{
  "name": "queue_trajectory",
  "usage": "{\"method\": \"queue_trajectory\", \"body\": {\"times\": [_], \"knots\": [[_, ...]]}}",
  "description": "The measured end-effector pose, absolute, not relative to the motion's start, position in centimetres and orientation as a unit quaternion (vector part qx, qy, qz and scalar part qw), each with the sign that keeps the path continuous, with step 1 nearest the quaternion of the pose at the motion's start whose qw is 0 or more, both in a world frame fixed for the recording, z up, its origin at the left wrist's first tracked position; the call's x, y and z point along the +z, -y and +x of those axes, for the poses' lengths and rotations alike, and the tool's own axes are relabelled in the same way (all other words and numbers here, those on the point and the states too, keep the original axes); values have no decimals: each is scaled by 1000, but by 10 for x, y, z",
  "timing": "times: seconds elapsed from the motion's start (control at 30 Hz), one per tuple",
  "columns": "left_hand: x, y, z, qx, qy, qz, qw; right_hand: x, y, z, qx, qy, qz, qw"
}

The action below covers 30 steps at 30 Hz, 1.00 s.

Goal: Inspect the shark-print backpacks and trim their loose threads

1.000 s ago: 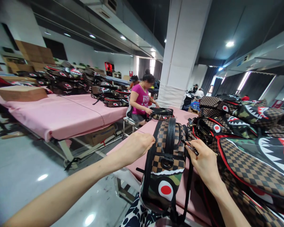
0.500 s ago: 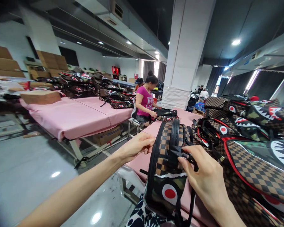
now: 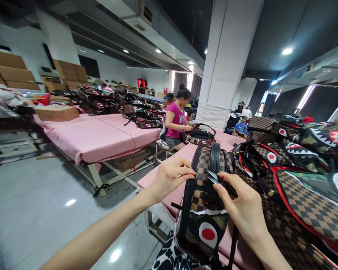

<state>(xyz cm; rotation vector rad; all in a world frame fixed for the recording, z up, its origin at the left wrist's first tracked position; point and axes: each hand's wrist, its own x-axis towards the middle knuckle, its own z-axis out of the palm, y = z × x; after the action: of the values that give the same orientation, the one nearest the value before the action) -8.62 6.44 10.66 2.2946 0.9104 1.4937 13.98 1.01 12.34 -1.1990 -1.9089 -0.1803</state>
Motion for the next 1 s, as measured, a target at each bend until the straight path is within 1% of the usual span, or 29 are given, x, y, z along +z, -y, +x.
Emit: {"method": "queue_trajectory", "body": {"times": [0.03, 0.1, 0.17, 0.23, 0.27, 0.3, 0.4, 0.47, 0.53, 0.67, 0.77, 0.87, 1.0], "knots": [[107, -64, -82, 483, -318, 812, 74, 122, -11, 140, -66, 760, -483, 430], [110, -63, -75, 431, -341, 835, 11, 120, -12, 142, -48, 755, -489, 433], [114, -64, -70, 398, -377, 836, -19, 117, -12, 144, -24, 753, -493, 435], [119, -66, -69, 395, -394, 830, -4, 116, -12, 147, -7, 750, -494, 440], [122, -68, -70, 411, -393, 822, 40, 115, -11, 148, -4, 747, -495, 443], [124, -71, -72, 440, -387, 803, 112, 114, -10, 150, -2, 746, -495, 446], [133, -83, -83, 545, -350, 658, 383, 113, -6, 153, 2, 750, -494, 440], [136, -90, -89, 575, -335, 562, 491, 113, -5, 154, -7, 756, -493, 431], [136, -93, -88, 565, -347, 542, 517, 115, -3, 152, -28, 762, -492, 421], [123, -81, -74, 485, -359, 627, 493, 121, -2, 144, -119, 782, -460, 404], [109, -69, -65, 440, -328, 613, 568, 126, 0, 134, -225, 781, -434, 390], [99, -66, -64, 437, -294, 556, 643, 132, 2, 123, -301, 779, -424, 349], [98, -69, -66, 449, -274, 525, 669, 138, 0, 111, -357, 780, -422, 293]]}}
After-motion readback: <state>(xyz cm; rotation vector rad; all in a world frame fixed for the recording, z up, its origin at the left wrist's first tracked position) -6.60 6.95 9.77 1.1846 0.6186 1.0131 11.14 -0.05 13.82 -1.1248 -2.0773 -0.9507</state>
